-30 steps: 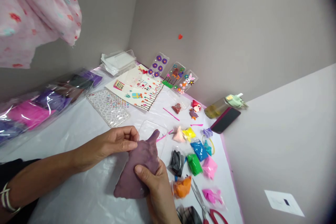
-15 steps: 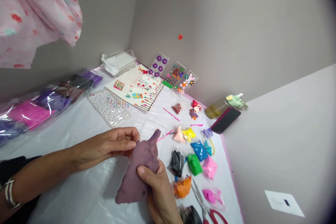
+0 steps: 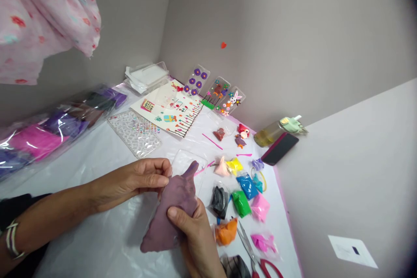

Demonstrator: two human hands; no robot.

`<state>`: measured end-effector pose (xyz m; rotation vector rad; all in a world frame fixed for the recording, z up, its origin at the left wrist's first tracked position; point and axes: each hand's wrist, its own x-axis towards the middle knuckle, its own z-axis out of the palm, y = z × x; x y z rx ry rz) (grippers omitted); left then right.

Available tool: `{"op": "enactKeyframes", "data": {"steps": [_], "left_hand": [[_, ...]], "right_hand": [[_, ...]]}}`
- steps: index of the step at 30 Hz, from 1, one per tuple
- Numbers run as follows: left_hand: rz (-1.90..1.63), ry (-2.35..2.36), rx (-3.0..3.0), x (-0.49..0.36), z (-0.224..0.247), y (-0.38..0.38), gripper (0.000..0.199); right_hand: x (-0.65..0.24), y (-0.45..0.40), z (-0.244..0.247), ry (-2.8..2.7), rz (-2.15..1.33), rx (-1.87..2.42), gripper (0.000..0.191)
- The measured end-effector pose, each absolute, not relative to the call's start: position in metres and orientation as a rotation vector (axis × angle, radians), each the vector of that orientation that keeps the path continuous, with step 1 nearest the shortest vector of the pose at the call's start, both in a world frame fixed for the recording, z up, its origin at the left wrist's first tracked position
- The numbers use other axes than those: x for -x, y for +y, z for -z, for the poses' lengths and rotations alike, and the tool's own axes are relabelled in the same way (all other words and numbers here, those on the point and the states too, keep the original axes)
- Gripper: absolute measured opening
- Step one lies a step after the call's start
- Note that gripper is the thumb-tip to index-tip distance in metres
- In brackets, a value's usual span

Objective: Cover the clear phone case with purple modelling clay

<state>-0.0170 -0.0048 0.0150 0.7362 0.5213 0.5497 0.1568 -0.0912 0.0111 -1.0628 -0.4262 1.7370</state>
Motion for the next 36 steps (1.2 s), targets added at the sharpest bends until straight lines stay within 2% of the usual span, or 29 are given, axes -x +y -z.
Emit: {"op": "enactKeyframes", "data": {"steps": [19,25,31,36], "left_hand": [[-0.550,0.602,-0.833,0.011,-0.012,-0.008,0.034],[-0.536,0.629,-0.939,0.013,-0.014,-0.006,0.033],[-0.529,0.563,-0.897,0.012,-0.007,-0.006,0.031],[-0.586,0.607,-0.980,0.011,-0.004,-0.007,0.028]], "right_hand": [[-0.159,-0.090,-0.004,-0.420,-1.656,1.144,0.043],[-0.158,-0.091,-0.003,-0.433,-1.652,1.138,0.044],[-0.158,-0.089,-0.007,-0.455,-1.686,1.091,0.035],[-0.159,-0.090,-0.003,-0.439,-1.634,1.138,0.040]]}}
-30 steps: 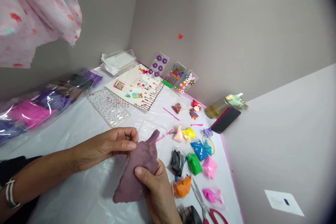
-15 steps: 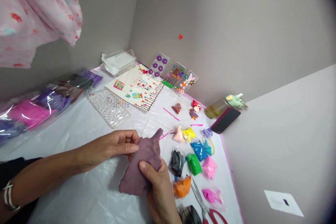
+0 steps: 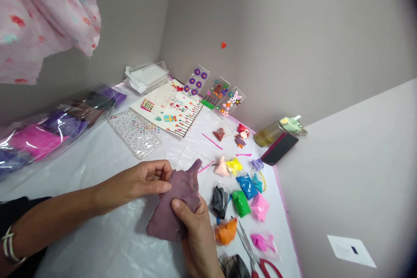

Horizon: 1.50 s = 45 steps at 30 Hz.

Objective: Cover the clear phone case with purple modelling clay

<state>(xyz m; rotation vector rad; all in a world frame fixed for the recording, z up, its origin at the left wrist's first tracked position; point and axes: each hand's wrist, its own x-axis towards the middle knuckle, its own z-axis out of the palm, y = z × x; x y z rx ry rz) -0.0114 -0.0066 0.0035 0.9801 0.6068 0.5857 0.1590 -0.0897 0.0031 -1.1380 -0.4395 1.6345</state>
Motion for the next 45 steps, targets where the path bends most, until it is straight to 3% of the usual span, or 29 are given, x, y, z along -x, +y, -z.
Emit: {"op": "enactKeyframes", "data": {"steps": [23,34,40,45], "left_hand": [[-0.660,0.718,-0.968,0.012,-0.018,-0.008,0.024],[-0.653,0.767,-0.892,0.010,-0.014,-0.006,0.030],[-0.593,0.674,-0.907,0.005,-0.003,-0.011,0.040],[-0.663,0.710,-0.980,0.001,0.005,-0.017,0.034]], "right_hand": [[-0.159,-0.093,0.002,-0.586,-1.619,1.190,0.036],[-0.160,-0.089,-0.002,-0.661,-1.555,1.175,0.037],[-0.164,-0.084,0.000,-0.653,-1.548,1.092,0.028],[-0.164,-0.085,0.000,-0.787,-1.428,1.129,0.031]]}}
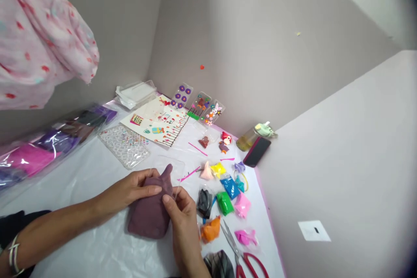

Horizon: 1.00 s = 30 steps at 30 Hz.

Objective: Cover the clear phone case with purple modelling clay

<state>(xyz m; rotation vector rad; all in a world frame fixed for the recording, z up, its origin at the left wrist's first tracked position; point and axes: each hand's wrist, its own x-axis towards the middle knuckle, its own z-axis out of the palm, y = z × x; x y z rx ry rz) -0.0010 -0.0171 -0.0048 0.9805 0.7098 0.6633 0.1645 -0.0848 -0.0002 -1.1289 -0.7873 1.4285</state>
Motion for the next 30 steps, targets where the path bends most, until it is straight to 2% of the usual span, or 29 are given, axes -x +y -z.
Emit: {"op": "enactKeyframes", "data": {"steps": [5,11,16,20,25,30], "left_hand": [[-0.727,0.674,-1.049,-0.004,0.012,-0.019,0.041],[-0.790,0.785,-1.143,-0.004,0.023,-0.018,0.040],[-0.718,0.828,-1.166,-0.005,0.028,-0.016,0.043],[-0.640,0.798,-1.124,-0.003,0.024,-0.011,0.048],[-0.707,0.795,-1.081,0.002,0.015,-0.011,0.039],[-0.658,0.684,-1.009,-0.002,0.000,-0.019,0.038]], "right_hand": [[-0.169,-0.081,0.014,-0.895,-1.316,1.207,0.036],[-0.161,-0.071,0.033,-1.006,-1.178,1.174,0.054],[-0.161,-0.067,0.042,-0.910,-1.007,1.271,0.056],[-0.163,-0.069,0.038,-0.942,-1.120,1.250,0.056],[-0.160,-0.075,0.012,-0.970,-1.288,1.222,0.054],[-0.164,-0.081,-0.009,-1.030,-1.284,1.242,0.046]]}}
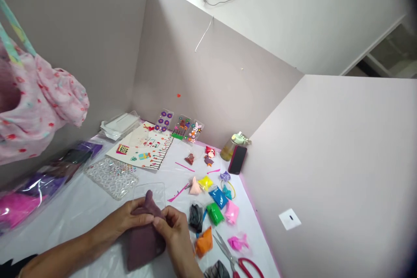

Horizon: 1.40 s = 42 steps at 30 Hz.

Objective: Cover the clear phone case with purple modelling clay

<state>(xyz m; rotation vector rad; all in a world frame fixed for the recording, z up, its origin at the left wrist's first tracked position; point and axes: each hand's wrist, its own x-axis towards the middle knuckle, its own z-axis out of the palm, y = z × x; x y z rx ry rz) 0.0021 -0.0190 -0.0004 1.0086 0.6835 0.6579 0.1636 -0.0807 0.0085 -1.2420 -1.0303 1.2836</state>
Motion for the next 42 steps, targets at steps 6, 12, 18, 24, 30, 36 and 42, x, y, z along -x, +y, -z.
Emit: {"op": "enactKeyframes", "data": {"steps": [6,12,18,24,30,36,42], "left_hand": [[-0.751,0.737,-0.931,-0.013,-0.008,-0.020,0.034],[-0.747,0.749,-0.912,-0.025,-0.010,-0.016,0.033],[-0.730,0.717,-0.891,-0.027,-0.011,-0.015,0.035],[-0.712,0.739,-0.930,-0.022,-0.008,-0.017,0.031],[-0.683,0.683,-0.940,-0.018,0.001,-0.010,0.038],[-0.689,0.702,-1.027,-0.016,0.004,-0.015,0.031],[-0.672,0.666,-0.949,-0.017,0.005,-0.020,0.034]], "right_hand": [[-0.165,-0.078,-0.005,-1.031,-1.202,1.167,0.043],[-0.172,-0.077,-0.002,-0.990,-1.106,1.188,0.041],[-0.175,-0.079,-0.006,-0.931,-1.123,1.211,0.039],[-0.171,-0.081,-0.010,-0.917,-1.172,1.256,0.038],[-0.174,-0.078,-0.008,-0.926,-1.159,1.256,0.035],[-0.172,-0.079,-0.010,-0.952,-1.139,1.327,0.030],[-0.176,-0.079,-0.009,-0.982,-1.164,1.316,0.031]]}}
